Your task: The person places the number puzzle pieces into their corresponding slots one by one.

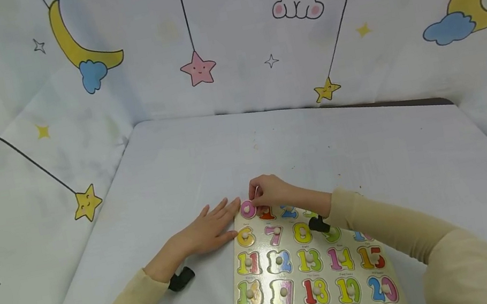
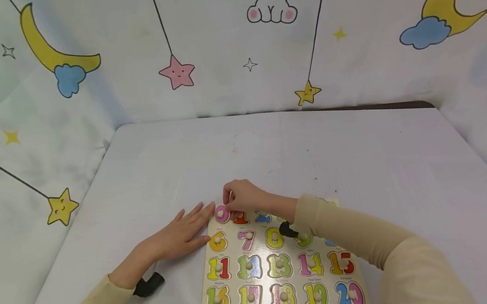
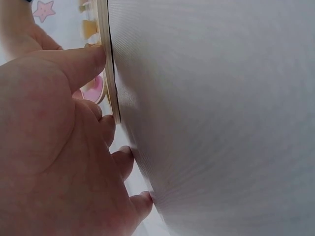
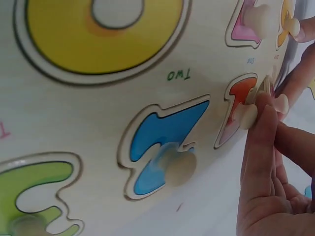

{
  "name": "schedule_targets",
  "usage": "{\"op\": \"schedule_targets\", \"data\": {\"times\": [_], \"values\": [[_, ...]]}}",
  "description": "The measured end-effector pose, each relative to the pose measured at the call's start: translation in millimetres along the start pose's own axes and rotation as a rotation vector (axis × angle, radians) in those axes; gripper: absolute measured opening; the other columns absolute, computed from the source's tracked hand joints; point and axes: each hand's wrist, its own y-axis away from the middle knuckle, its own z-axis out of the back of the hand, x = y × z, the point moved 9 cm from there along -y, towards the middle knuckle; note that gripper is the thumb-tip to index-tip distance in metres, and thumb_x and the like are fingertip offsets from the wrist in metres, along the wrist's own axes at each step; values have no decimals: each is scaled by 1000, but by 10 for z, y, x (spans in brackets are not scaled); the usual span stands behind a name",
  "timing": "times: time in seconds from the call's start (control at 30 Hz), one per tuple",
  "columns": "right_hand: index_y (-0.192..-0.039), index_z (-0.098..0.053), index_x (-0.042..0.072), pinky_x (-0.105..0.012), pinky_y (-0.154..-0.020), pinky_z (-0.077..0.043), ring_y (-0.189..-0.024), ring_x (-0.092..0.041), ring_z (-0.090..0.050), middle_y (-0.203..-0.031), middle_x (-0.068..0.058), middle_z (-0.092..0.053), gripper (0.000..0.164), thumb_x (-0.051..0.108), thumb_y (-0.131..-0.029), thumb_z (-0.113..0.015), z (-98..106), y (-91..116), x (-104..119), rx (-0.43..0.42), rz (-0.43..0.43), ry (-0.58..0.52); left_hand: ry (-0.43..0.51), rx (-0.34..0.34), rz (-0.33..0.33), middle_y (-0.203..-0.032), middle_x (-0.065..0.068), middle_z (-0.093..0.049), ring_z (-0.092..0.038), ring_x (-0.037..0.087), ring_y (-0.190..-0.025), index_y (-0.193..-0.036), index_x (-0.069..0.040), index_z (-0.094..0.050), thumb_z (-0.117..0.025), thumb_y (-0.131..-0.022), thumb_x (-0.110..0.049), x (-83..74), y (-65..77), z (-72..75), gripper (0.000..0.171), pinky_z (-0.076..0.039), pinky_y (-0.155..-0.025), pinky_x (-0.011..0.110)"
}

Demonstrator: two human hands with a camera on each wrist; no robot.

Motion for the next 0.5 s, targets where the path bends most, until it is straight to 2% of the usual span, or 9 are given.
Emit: {"op": "schedule_targets", "data": {"times": [0.37, 0.5], "values": [[-87, -60, 3, -24, -53, -50, -56, -16, -60, -68, -4, -58, 10, 9, -87, -68, -33, 32, 61, -34, -5, 30, 5, 1, -5, -154, 7, -14, -7, 27, -140, -150, -7, -14, -46, -98, -38, -25, 4, 19, 69, -7, -106, 56], [-90, -62, 2, -24, -53, -50, -56, -14, -60, -70, -3, -59, 9, 10, -88, -67, -77, 26, 93, -16, 4, 35, 0, -2, -10, -154, 7, -15, -8, 27, -139, -150, -7, -14, -46, -98, -38, -26, 0, 18, 69, -7, -106, 56]]}}
